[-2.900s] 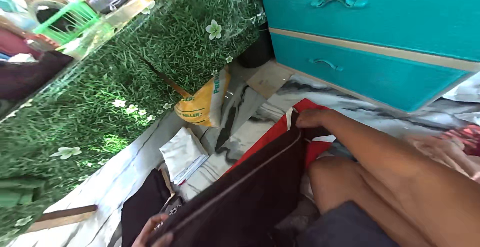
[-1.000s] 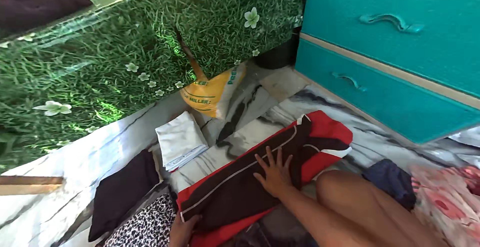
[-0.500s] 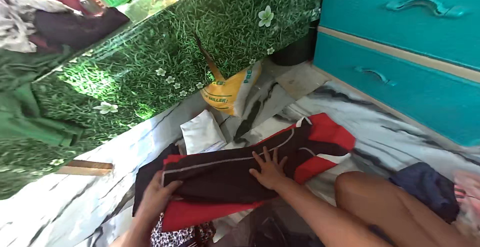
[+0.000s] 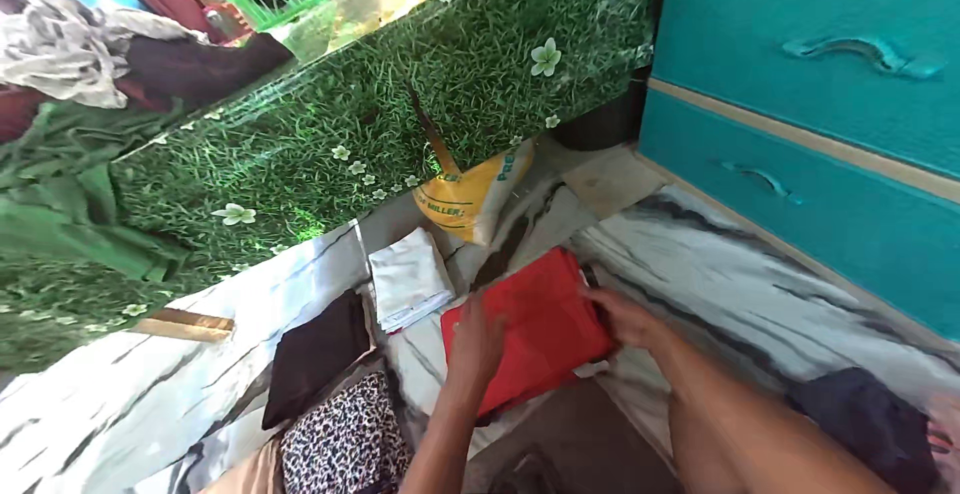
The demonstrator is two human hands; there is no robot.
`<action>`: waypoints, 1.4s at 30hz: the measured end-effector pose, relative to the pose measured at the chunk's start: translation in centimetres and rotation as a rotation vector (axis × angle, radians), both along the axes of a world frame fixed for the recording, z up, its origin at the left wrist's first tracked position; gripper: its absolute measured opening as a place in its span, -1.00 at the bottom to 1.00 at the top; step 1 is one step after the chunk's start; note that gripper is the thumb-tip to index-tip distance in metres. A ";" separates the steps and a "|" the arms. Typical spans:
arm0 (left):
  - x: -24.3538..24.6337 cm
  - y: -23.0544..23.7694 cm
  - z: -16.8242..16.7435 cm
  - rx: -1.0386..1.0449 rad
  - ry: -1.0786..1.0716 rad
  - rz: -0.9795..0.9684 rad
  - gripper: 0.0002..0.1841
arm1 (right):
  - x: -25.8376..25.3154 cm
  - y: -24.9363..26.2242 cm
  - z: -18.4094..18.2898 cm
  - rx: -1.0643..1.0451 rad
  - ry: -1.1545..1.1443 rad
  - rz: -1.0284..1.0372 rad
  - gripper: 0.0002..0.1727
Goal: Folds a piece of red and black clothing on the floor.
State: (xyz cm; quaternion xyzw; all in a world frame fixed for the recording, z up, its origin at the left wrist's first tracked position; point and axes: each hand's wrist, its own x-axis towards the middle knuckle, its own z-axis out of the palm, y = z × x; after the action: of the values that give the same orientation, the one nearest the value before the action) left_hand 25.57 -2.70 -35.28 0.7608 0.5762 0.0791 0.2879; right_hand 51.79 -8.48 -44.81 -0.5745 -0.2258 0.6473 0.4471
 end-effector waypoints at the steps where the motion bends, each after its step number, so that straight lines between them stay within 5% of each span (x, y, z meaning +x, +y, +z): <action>1: -1.4 -0.1 -2.7 0.047 0.068 0.039 -0.34 | 0.2 0.2 -1.6 -0.060 -0.077 -0.039 -0.32; 5: -5.7 -1.3 -10.2 0.206 0.191 0.164 -0.31 | -0.9 1.3 -2.9 -0.065 -0.383 -0.048 -0.29; 10: -5.5 -0.4 -13.1 0.312 0.248 0.147 -0.26 | -1.0 -0.2 -1.7 -0.077 -0.493 0.033 -0.30; 12: -5.2 0.0 -14.3 0.240 0.311 0.111 -0.25 | -1.6 -0.8 -0.8 -0.094 -0.796 0.053 -0.22; 15: -4.8 0.3 -15.0 0.167 0.367 0.098 -0.23 | -4.1 -0.4 0.2 0.177 -1.322 0.077 -0.18; 18: -4.4 0.1 -15.5 0.190 0.382 0.128 -0.24 | -7.0 1.4 -1.7 0.532 -1.609 0.152 -0.31; 20: -4.2 -0.1 -15.7 0.225 0.385 0.148 -0.25 | -7.8 2.6 -3.5 0.572 -1.647 0.255 -0.36; 23: -4.6 -0.9 -17.3 0.391 0.325 0.184 -0.26 | -7.1 3.9 -6.0 0.361 -1.614 0.417 -0.29; 29: -6.2 -2.6 -20.1 0.555 0.238 0.250 -0.18 | -6.8 4.6 -8.1 0.379 -1.708 0.380 -0.26; 34: -5.9 -3.2 -18.4 0.464 0.175 0.464 0.14 | -7.8 4.7 -2.4 0.149 -1.490 0.610 -0.23; 37: -6.1 -2.9 -14.8 0.130 0.001 0.676 0.14 | -10.9 3.6 2.9 0.188 -1.262 0.451 -0.18; 42: -10.3 -1.0 -13.8 -0.449 -0.481 0.836 -0.29 | -13.3 1.8 4.3 -0.082 -0.201 0.189 -0.12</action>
State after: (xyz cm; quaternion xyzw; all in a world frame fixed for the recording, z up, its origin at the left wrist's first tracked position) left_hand 15.27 -3.69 -49.07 0.3463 0.7507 0.2339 0.5116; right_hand 38.52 -6.68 -40.53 -0.6303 -0.2960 0.6345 0.3355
